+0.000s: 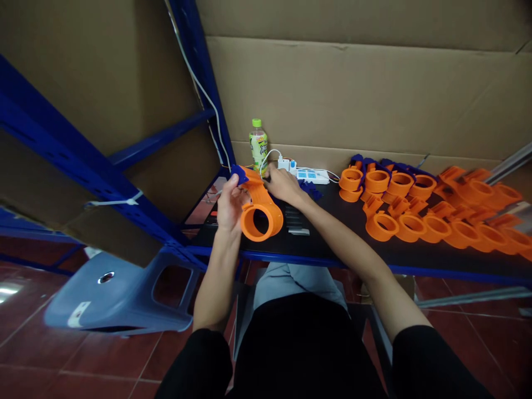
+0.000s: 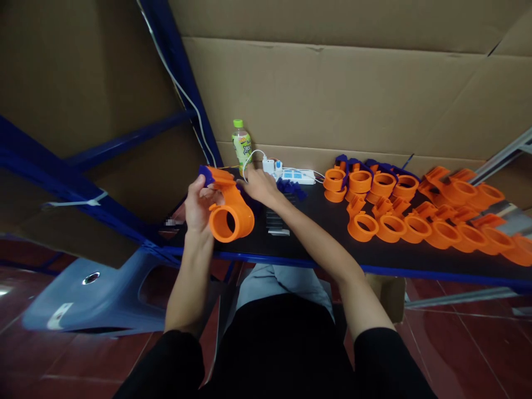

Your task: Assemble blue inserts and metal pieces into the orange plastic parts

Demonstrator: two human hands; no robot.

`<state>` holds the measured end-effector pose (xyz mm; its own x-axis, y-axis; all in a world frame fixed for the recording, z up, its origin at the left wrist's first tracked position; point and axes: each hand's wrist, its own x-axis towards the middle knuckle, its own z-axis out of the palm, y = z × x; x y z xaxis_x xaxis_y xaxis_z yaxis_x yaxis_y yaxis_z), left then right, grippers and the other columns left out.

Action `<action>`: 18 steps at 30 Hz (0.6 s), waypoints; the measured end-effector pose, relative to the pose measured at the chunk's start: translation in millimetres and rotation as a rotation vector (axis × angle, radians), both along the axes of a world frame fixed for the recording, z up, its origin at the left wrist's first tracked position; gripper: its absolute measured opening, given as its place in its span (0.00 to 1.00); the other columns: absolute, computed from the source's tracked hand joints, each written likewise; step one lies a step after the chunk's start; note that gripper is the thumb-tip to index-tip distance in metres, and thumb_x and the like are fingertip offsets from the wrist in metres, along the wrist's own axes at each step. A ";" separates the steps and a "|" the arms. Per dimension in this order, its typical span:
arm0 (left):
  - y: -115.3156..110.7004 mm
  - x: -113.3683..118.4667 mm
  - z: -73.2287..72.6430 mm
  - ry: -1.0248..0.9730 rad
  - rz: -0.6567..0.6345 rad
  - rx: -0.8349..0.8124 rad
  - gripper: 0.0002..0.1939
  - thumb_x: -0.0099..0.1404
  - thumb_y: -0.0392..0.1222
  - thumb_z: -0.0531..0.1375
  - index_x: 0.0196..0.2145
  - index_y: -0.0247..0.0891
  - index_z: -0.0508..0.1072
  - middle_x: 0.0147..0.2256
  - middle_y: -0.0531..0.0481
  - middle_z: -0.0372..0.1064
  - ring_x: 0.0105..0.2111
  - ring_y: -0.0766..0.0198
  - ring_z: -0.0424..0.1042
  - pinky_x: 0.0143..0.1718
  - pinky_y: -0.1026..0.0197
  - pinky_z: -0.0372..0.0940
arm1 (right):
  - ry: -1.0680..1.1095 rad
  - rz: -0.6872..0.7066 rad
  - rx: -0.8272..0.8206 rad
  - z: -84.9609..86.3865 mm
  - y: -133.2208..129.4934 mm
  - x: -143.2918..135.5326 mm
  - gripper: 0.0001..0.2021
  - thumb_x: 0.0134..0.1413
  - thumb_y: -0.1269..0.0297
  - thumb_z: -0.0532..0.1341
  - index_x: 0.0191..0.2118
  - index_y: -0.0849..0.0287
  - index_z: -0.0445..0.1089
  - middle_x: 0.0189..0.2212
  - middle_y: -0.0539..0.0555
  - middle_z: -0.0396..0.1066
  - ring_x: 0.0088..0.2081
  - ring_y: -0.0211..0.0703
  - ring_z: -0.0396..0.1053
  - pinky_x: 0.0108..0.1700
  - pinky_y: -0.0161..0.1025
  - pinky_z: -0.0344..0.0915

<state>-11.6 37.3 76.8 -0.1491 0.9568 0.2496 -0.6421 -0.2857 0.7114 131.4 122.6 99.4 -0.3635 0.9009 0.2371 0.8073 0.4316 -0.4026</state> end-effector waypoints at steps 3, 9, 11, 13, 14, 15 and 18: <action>-0.2 2.1 1.6 0.021 -0.008 -0.018 0.20 0.62 0.60 0.67 0.37 0.40 0.80 0.35 0.46 0.81 0.44 0.52 0.82 0.49 0.54 0.76 | -0.077 -0.115 0.002 0.8 -0.3 5.3 0.20 0.67 0.51 0.61 0.56 0.59 0.65 0.51 0.66 0.76 0.53 0.63 0.75 0.54 0.55 0.70; 1.8 -7.8 7.9 0.092 0.000 -0.012 0.25 0.65 0.65 0.61 0.41 0.40 0.81 0.40 0.44 0.82 0.49 0.48 0.81 0.50 0.51 0.76 | -0.033 -0.056 0.043 -0.6 -0.4 6.8 0.18 0.70 0.50 0.58 0.53 0.58 0.68 0.47 0.62 0.78 0.51 0.60 0.77 0.53 0.53 0.73; 1.0 -12.7 9.6 0.109 0.020 0.000 0.27 0.64 0.67 0.60 0.41 0.40 0.81 0.40 0.43 0.82 0.52 0.46 0.80 0.50 0.49 0.76 | -0.058 -0.027 0.021 1.6 -4.2 -5.6 0.20 0.70 0.46 0.57 0.51 0.58 0.71 0.47 0.63 0.78 0.51 0.60 0.78 0.52 0.53 0.73; -0.4 -16.7 10.6 0.116 0.011 0.004 0.29 0.63 0.69 0.60 0.40 0.40 0.80 0.41 0.41 0.81 0.55 0.43 0.78 0.51 0.48 0.76 | -0.104 -0.010 -0.008 3.1 -8.0 -19.9 0.23 0.69 0.43 0.57 0.48 0.59 0.74 0.48 0.66 0.78 0.52 0.62 0.77 0.52 0.52 0.74; -1.0 -18.0 10.9 0.114 0.004 0.005 0.30 0.62 0.70 0.60 0.39 0.39 0.80 0.42 0.40 0.81 0.56 0.42 0.77 0.51 0.48 0.76 | -0.129 -0.011 -0.026 3.2 -9.5 -26.3 0.23 0.70 0.44 0.57 0.48 0.60 0.76 0.50 0.68 0.78 0.53 0.63 0.77 0.52 0.52 0.74; -1.5 -19.0 11.0 0.109 -0.007 0.005 0.31 0.63 0.72 0.60 0.39 0.39 0.80 0.42 0.39 0.81 0.57 0.40 0.76 0.51 0.47 0.76 | -0.153 -0.012 -0.047 2.8 -10.7 -31.6 0.23 0.70 0.45 0.56 0.48 0.62 0.77 0.51 0.69 0.78 0.54 0.63 0.77 0.52 0.52 0.74; -1.9 -19.5 10.7 0.089 -0.049 -0.030 0.34 0.64 0.75 0.57 0.40 0.39 0.79 0.41 0.39 0.80 0.57 0.38 0.76 0.50 0.47 0.77 | -0.201 -0.023 -0.102 -0.5 -12.3 -39.4 0.21 0.71 0.50 0.56 0.50 0.63 0.78 0.52 0.69 0.78 0.55 0.62 0.77 0.52 0.50 0.74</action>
